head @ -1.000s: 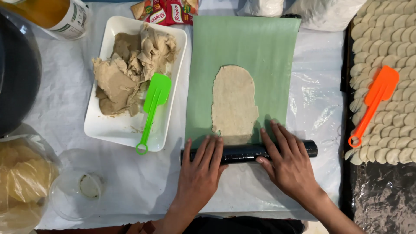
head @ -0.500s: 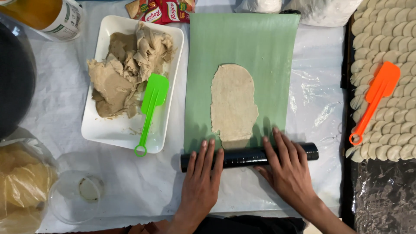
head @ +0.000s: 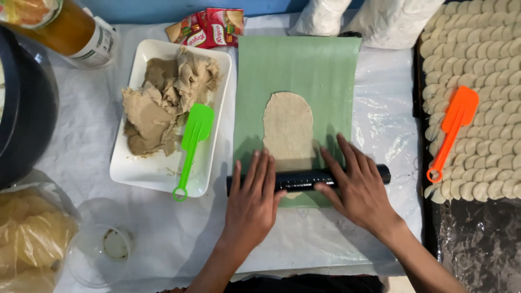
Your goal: The person is using a rolling pin and a scraper to flatten and shape dough pieces on a work surface.
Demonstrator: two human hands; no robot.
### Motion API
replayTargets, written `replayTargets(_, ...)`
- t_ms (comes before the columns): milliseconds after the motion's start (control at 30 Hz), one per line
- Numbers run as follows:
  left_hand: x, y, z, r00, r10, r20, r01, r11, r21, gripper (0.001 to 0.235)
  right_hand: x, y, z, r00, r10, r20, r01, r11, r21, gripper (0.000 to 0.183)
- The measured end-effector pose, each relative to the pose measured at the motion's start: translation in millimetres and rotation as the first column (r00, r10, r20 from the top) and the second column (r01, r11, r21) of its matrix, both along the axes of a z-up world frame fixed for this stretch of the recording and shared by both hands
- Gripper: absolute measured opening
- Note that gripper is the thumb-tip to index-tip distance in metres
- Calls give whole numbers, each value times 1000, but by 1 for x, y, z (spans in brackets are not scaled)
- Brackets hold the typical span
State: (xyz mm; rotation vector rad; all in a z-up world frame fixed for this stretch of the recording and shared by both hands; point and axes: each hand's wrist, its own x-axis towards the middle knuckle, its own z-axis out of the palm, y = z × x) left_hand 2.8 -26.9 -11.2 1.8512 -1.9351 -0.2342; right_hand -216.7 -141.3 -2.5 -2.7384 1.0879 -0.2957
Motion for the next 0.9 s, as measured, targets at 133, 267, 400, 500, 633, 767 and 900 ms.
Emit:
replayTargets(133,12,-48,-11,992,57,111,-57,998,-12,74,17,-36,-8,998,-54,40,55,998,-35,69)
replayTargets(267,27,-91,-7,980,121,157,-118,993,-30,75,31,-73,-14,975,-179,135,177,984,23,69)
replayTargets(400,26,-100,-9,971,138,193,-138,990,-9,76,32,-82,-17,958,-251,139,246,968,52,69)
replayTargets(500,20,-86,-12,966,131,223,-132,991,-11,71,30,-66,-11,960,-248,128,244,969,46,69)
replayTargets(633,12,-63,-14,955,110,275,-106,994,-29,68,22,-39,-12,961,-255,106,258,966,-21,68)
replayTargets(767,2,-40,-17,972,80,221,-72,996,-45,67,10,-13,-15,967,-247,68,254,960,-121,64)
replayTargets(900,-7,-17,-16,988,65,137,-60,997,-41,71,0,12,-16,972,-221,79,230,965,-125,67)
